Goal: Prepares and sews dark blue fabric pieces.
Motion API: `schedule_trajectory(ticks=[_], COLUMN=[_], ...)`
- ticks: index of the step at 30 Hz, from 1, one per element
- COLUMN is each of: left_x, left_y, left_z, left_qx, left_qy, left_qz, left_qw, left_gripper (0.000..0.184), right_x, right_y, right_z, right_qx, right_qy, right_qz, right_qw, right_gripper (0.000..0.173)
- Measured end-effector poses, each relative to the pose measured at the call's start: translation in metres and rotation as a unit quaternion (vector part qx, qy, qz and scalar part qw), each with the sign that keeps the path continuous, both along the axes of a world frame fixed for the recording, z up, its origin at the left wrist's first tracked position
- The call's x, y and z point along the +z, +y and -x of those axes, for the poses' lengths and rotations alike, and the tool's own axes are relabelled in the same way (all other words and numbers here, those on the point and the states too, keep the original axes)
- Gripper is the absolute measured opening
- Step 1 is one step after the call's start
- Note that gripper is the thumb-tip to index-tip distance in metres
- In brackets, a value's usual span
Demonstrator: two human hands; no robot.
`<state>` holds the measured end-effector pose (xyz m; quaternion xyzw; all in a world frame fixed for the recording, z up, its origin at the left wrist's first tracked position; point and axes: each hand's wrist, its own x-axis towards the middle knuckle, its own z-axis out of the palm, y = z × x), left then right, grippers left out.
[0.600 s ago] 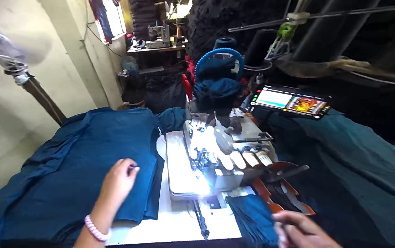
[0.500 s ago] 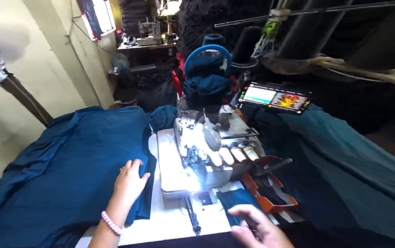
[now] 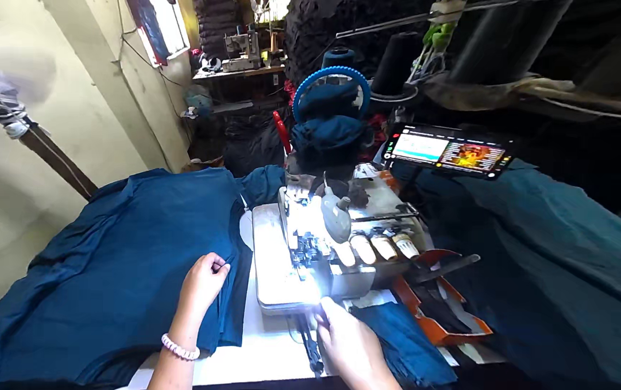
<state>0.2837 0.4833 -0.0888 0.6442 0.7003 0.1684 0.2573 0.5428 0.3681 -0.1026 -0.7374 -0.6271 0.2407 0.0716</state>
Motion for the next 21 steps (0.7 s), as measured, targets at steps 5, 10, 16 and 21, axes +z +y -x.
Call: schedule_trajectory(ticks=[5, 10, 16, 21], left_x=[0.007, 0.005, -0.002, -0.002], left_y=[0.002, 0.001, 0.009, 0.01], left_z=[-0.03, -0.032, -0.005, -0.004], left_qx=[0.056, 0.082, 0.072, 0.07], left_qy=[0.116, 0.089, -0.04, -0.039], left_qz=[0.022, -0.006, -0.002, 0.004], left_qw=[0.991, 0.993, 0.997, 0.997], left_gripper=[0.036, 0.028, 0.023, 0.025], right_x=[-0.009, -0.023, -0.031, -0.032], right_y=[-0.01, -0.016, -0.018, -0.018], right_z=[-0.004, -0.014, -0.018, -0.019], right_qx=[0.0, -0.016, -0.036, -0.04], right_qy=[0.049, 0.107, 0.151, 0.165], right_qz=[0.08, -0.01, -0.053, -0.053], right_qw=[0.996, 0.994, 0.986, 0.984], right_gripper=[0.039, 0.045, 0.042, 0.041])
